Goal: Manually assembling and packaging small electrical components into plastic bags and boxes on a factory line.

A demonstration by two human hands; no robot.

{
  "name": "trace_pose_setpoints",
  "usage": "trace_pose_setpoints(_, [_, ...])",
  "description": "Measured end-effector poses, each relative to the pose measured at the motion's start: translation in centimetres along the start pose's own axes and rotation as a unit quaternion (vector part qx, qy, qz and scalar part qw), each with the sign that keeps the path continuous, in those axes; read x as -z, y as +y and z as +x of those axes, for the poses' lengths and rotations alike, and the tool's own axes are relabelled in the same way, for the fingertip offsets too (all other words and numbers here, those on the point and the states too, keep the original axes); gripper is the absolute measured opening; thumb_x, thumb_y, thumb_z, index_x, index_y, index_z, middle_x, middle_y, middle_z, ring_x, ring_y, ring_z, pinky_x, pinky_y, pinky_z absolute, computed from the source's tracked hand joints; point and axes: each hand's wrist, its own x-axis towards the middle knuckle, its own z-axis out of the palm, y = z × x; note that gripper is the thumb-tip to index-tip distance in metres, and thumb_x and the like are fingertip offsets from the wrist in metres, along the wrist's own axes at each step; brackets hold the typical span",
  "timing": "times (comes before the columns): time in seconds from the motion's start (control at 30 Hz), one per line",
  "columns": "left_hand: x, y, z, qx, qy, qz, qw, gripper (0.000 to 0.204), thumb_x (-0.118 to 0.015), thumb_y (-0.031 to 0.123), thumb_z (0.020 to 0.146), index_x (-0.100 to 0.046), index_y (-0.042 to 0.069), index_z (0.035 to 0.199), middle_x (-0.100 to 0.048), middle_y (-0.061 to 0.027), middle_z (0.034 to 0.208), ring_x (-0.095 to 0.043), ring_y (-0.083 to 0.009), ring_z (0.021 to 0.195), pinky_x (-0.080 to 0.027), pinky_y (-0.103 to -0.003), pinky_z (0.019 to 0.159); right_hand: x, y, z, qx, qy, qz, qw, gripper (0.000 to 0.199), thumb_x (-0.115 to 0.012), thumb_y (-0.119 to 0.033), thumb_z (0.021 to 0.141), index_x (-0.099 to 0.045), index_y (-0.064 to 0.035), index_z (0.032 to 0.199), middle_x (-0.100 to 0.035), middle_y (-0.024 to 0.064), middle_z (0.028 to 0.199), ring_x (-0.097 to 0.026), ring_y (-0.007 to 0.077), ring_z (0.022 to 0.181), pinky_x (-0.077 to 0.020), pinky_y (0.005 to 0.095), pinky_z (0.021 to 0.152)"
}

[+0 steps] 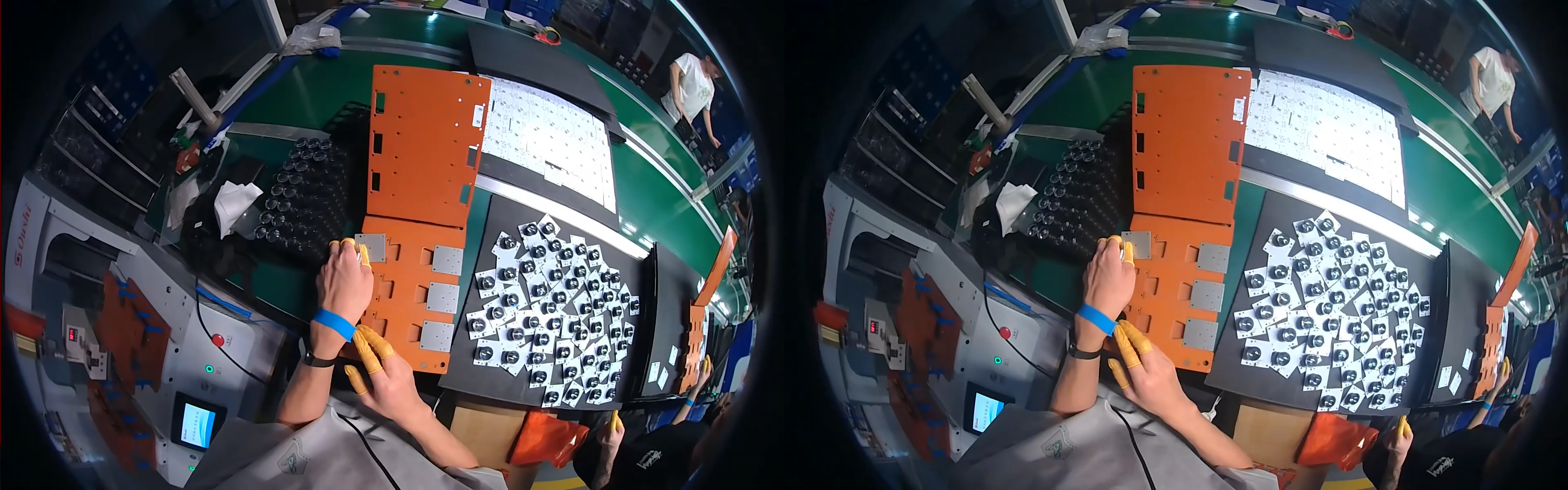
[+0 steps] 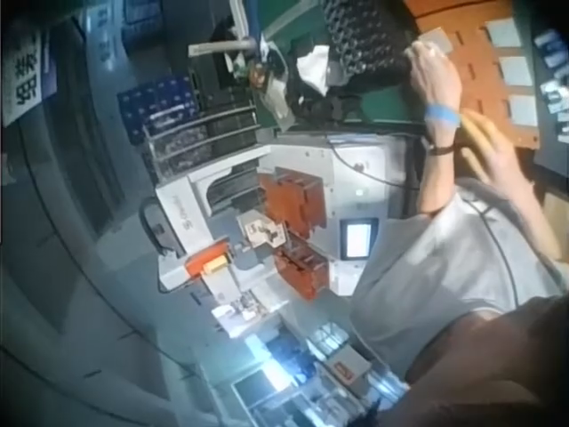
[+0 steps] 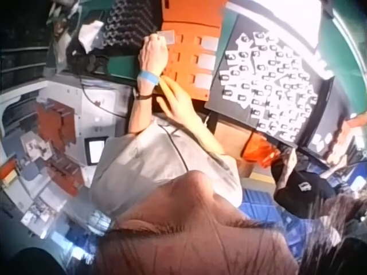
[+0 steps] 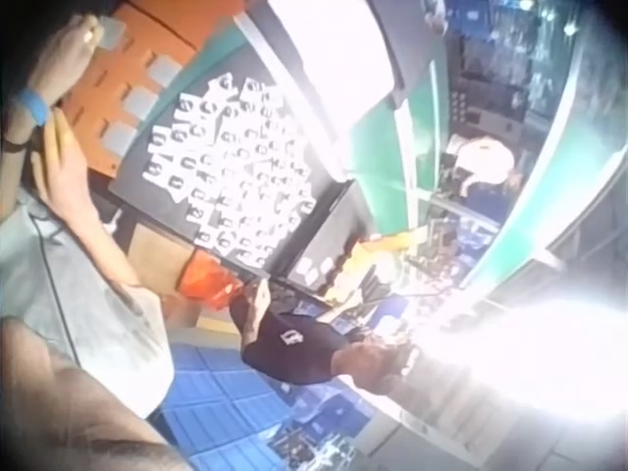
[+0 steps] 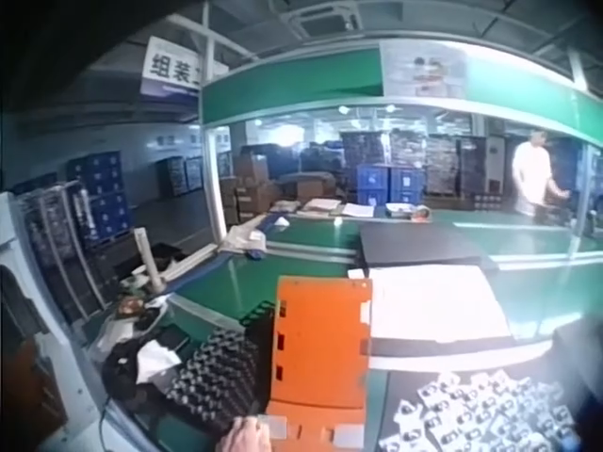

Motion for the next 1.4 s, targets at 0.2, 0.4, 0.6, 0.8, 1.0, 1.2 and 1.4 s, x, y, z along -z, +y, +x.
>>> trace_pose_setpoints(0.2, [0.2,0.6,0.8,0.026,-0.062,0.020,0.998,0.025,-0.055,0.009,0.086,-0.057,-0.001,0.108,-0.061,-0.0234,0.113,-0.061,-0.0450,0.102,-0.050,-0.053,0.088,-0.1,-0.3,-0.1,-0.016,0.002,0.003,1.000,0.049,-0.076,-0.006,0.078,-0.060,0.0064,0.123,-0.059,0.0236,0.125,-0.065,0.0380,0.106,-0.0563,0.0396,0.087])
trace_pose_setpoints(0.4, [-0.3,0.2,0.7,0.000,-0.052,0.053,0.997,0.018,-0.057,0.009,0.088,-0.057,-0.001,0.103,-0.061,-0.0223,0.111,-0.065,-0.0435,0.094,-0.053,-0.052,0.081,-0.6,-0.1,-0.1,-0.006,0.027,-0.006,1.000,0.046,-0.076,-0.004,0.078,-0.062,0.0040,0.121,-0.062,0.0207,0.121,-0.067,0.0354,0.102,-0.0569,0.0383,0.085])
trace_pose_setpoints(0.6, [-0.8,-0.6,0.0,-0.013,-0.041,0.033,0.999,0.024,-0.057,0.010,0.089,-0.056,-0.002,0.110,-0.060,-0.0246,0.114,-0.064,-0.0443,0.096,-0.053,-0.051,0.081,-1.5,0.4,-0.6,-0.002,0.062,0.000,0.998,0.043,-0.075,-0.002,0.078,-0.064,0.0019,0.119,-0.064,0.0183,0.120,-0.068,0.0334,0.100,-0.0573,0.0371,0.083])
trace_pose_setpoints(0.8, [-0.4,-1.9,-2.2,-0.064,-0.023,-0.023,0.997,0.039,-0.055,0.012,0.094,-0.047,-0.004,0.129,-0.056,-0.0305,0.118,-0.061,-0.0484,0.097,-0.053,-0.053,0.080,-1.5,0.3,-0.5,0.021,0.090,0.008,0.996,0.038,-0.071,0.002,0.077,-0.067,0.0006,0.115,-0.064,0.0170,0.119,-0.069,0.0313,0.095,-0.0575,0.0367,0.078])
trace_pose_setpoints(1.0, [-0.1,-3.9,-4.2,-0.097,-0.081,-0.099,0.987,0.041,-0.046,0.019,0.105,-0.047,-0.007,0.136,-0.050,-0.0306,0.136,-0.049,-0.0471,0.123,-0.041,-0.046,0.103,-3.2,2.1,-2.0,0.084,0.121,-0.007,0.989,0.036,-0.071,-0.007,0.076,-0.067,-0.0006,0.112,-0.064,0.0132,0.114,-0.067,0.0310,0.093,-0.0568,0.0391,0.081])
trace_pose_setpoints(1.2, [-1.6,-6.4,-4.3,-0.116,-0.081,-0.168,0.975,0.043,-0.044,0.018,0.105,-0.045,-0.006,0.142,-0.050,-0.0268,0.141,-0.048,-0.0418,0.131,-0.037,-0.041,0.109,-2.9,1.8,-2.4,0.081,0.163,-0.011,0.983,0.036,-0.068,-0.007,0.075,-0.064,-0.0001,0.110,-0.061,0.0124,0.108,-0.062,0.0312,0.090,-0.0539,0.0399,0.076])
trace_pose_setpoints(1.4, [-0.4,-4.9,-5.0,-0.078,-0.141,-0.197,0.967,0.061,-0.034,-0.004,0.090,-0.034,-0.003,0.151,-0.041,-0.0293,0.148,-0.044,-0.0397,0.137,-0.035,-0.040,0.114,-2.9,0.4,-8.9,-0.011,0.301,-0.041,0.953,0.033,-0.064,0.004,0.072,-0.071,-0.0007,0.103,-0.064,0.0118,0.087,-0.063,0.0292,0.078,-0.0545,0.0381,0.073])
